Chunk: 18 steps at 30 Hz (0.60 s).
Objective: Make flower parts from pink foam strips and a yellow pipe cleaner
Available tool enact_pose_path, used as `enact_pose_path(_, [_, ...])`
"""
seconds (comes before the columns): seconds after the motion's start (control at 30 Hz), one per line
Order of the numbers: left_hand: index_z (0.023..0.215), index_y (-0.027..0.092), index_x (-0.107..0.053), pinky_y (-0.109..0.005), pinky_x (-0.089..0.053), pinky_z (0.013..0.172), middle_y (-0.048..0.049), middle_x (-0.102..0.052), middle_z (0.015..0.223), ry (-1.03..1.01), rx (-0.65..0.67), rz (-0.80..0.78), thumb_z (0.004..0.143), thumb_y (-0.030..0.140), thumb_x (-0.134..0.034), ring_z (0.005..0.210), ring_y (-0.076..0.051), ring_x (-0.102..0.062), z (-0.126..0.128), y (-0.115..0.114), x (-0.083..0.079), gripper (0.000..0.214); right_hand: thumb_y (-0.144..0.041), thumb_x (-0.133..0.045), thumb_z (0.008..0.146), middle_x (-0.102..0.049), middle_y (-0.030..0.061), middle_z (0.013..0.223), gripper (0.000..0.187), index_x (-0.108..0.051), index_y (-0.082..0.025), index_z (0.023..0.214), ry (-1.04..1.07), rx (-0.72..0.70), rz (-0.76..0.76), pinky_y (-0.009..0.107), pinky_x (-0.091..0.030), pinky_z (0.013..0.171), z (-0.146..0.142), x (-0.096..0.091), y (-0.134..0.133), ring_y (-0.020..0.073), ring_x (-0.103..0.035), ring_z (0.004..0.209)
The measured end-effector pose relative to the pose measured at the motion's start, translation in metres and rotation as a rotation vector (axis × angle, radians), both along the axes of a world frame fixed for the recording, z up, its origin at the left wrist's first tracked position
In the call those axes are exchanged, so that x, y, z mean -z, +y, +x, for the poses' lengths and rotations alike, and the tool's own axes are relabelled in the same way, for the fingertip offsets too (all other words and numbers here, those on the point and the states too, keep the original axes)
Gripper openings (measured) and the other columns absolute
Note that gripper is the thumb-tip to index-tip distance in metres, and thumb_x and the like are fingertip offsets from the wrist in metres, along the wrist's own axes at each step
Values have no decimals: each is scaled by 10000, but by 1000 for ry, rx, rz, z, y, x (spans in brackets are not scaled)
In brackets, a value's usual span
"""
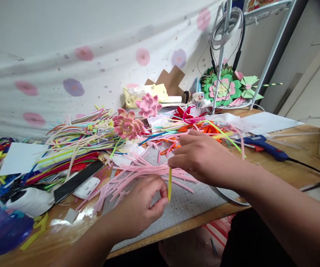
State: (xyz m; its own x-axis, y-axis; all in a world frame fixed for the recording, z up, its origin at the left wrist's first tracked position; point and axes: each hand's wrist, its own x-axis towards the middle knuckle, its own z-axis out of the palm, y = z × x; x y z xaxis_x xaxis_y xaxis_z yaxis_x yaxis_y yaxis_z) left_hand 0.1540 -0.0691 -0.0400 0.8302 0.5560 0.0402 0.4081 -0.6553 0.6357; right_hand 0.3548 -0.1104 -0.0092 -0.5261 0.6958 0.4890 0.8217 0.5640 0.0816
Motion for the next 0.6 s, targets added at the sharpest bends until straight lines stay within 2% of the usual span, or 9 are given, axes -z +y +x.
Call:
enact_pose_path(0.07, [718, 205, -578, -275, -371, 692, -12, -588, 742, -69, -22, -150, 708, 144, -528, 725, -186, -509, 10, -3, 8, 79, -199, -511, 866, -574, -3, 603, 253, -607, -213, 632, 0, -62, 60, 351, -322, 791, -9, -1, 6, 164, -466, 732])
enact_pose_path(0.17, [745, 192, -597, -271, -386, 681, -8, -592, 733, -365, -127, -449, 714, 173, -543, 717, -176, -511, 19, -3, 25, 65, -228, -514, 874, -620, -14, 942, 145, -647, -280, 853, 106, -72, 231, 457, -249, 956, -18, 6, 11, 209, -457, 1000])
enact_pose_path(0.23, [727, 185, -587, -268, -388, 696, 1, -564, 714, -598, -166, -613, 740, 205, -562, 716, -160, -500, 21, 1, 36, 34, -223, -541, 859, -539, -6, 1154, 203, -607, -326, 1021, 284, 0, 401, 476, -263, 968, -19, 17, 10, 239, -405, 1115])
enact_pose_path(0.3, [697, 176, -579, -272, -387, 731, 4, -534, 701, -762, -219, -718, 765, 210, -572, 729, -148, -493, 21, 7, 43, 76, -167, -564, 830, -520, 31, 1134, 280, -582, -314, 1067, 510, 70, 535, 429, -351, 915, -18, 30, 7, 233, -435, 1081])
enact_pose_path(0.37, [703, 165, -591, -284, -390, 768, -4, -537, 723, -854, -297, -793, 788, 204, -565, 759, -146, -498, 19, 11, 45, 97, -113, -555, 814, -552, 49, 971, 256, -589, -266, 1017, 670, 61, 468, 348, -435, 789, -19, 43, 5, 193, -507, 925])
enact_pose_path(0.43, [745, 159, -614, -289, -399, 781, -14, -557, 757, -923, -375, -842, 802, 206, -561, 773, -143, -505, 18, 13, 45, 91, -109, -534, 825, -576, 41, 840, 189, -597, -226, 960, 709, -5, 230, 293, -457, 679, -25, 54, 5, 159, -534, 781])
enact_pose_path(0.5, [770, 157, -628, -283, -411, 772, -16, -569, 759, -968, -410, -865, 794, 207, -577, 756, -135, -508, 18, 14, 44, 75, -131, -529, 838, -611, 43, 820, 154, -612, -204, 946, 710, -50, 27, 275, -463, 651, -34, 62, 7, 150, -549, 742])
enact_pose_path(0.6, [763, 160, -636, -272, -424, 753, -9, -576, 724, -1003, -428, -873, 768, 196, -608, 723, -129, -515, 18, 13, 44, 46, -154, -558, 830, -641, 53, 863, 176, -637, -206, 978, 772, -37, -46, 275, -471, 674, -48, 71, 11, 156, -566, 773])
